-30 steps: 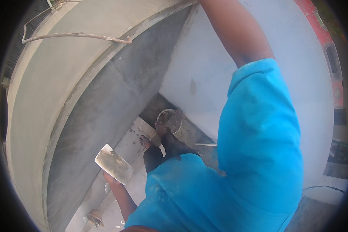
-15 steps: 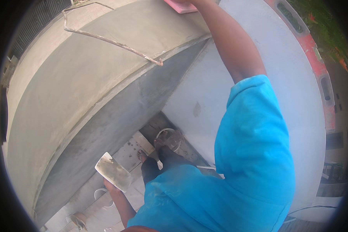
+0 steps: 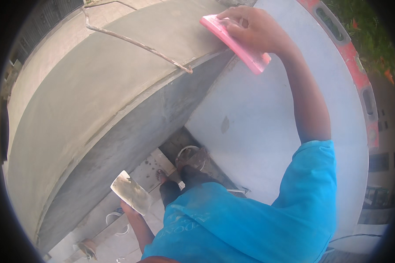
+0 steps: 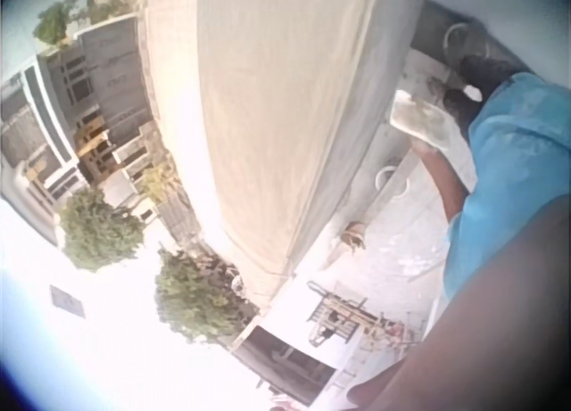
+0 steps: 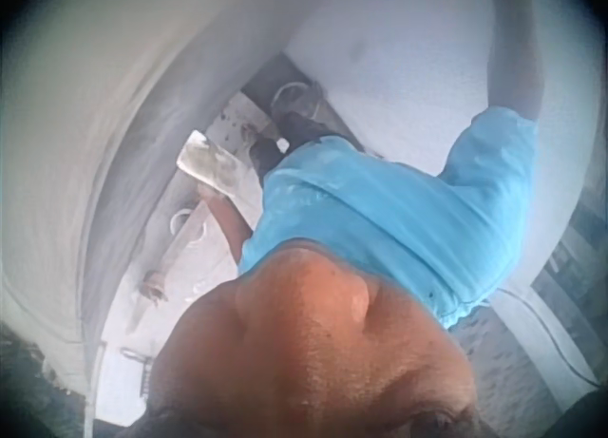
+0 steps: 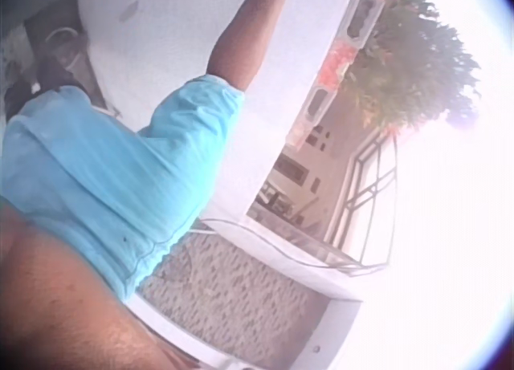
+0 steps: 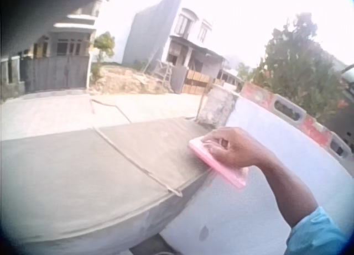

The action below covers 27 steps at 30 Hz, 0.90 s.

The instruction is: The person smooths a curved concrete surface using a pink sponge in one hand and a metal trowel in the other. They repeatedly rub the sponge along the edge and face of the structure while standing on scaffolding.

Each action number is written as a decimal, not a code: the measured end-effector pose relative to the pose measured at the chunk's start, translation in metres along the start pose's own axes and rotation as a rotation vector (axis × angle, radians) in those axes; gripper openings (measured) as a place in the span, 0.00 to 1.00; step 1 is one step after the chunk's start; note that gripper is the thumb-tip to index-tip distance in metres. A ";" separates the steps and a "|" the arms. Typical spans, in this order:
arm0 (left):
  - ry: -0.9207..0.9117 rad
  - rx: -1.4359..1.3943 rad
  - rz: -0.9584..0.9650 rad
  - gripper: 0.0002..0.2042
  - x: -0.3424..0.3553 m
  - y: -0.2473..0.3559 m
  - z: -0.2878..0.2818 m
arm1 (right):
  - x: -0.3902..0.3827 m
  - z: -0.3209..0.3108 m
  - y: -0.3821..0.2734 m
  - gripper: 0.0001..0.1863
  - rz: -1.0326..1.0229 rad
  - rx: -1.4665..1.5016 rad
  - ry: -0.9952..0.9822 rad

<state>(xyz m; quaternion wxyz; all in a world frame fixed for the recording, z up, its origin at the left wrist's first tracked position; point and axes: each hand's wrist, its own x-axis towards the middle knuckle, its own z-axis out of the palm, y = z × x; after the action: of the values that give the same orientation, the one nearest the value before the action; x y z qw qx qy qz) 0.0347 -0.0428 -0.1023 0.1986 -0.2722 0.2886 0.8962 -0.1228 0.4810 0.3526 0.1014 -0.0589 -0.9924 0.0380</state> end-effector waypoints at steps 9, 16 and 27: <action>-0.101 0.058 -0.019 0.25 -0.008 0.017 0.018 | 0.113 0.054 0.028 0.17 -0.135 0.079 0.128; -0.243 0.133 -0.033 0.25 -0.011 0.019 0.033 | -0.090 -0.006 -0.009 0.21 -0.227 0.191 0.055; -0.244 0.154 -0.060 0.25 -0.037 0.035 0.092 | -0.138 0.065 0.037 0.25 0.114 1.299 0.482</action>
<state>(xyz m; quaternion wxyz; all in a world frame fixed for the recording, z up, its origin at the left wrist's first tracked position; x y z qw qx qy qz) 0.0111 -0.0188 -0.0025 0.2793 -0.1536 0.3218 0.8915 0.0024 0.4964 0.2581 0.3312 -0.0452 -0.7137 0.6155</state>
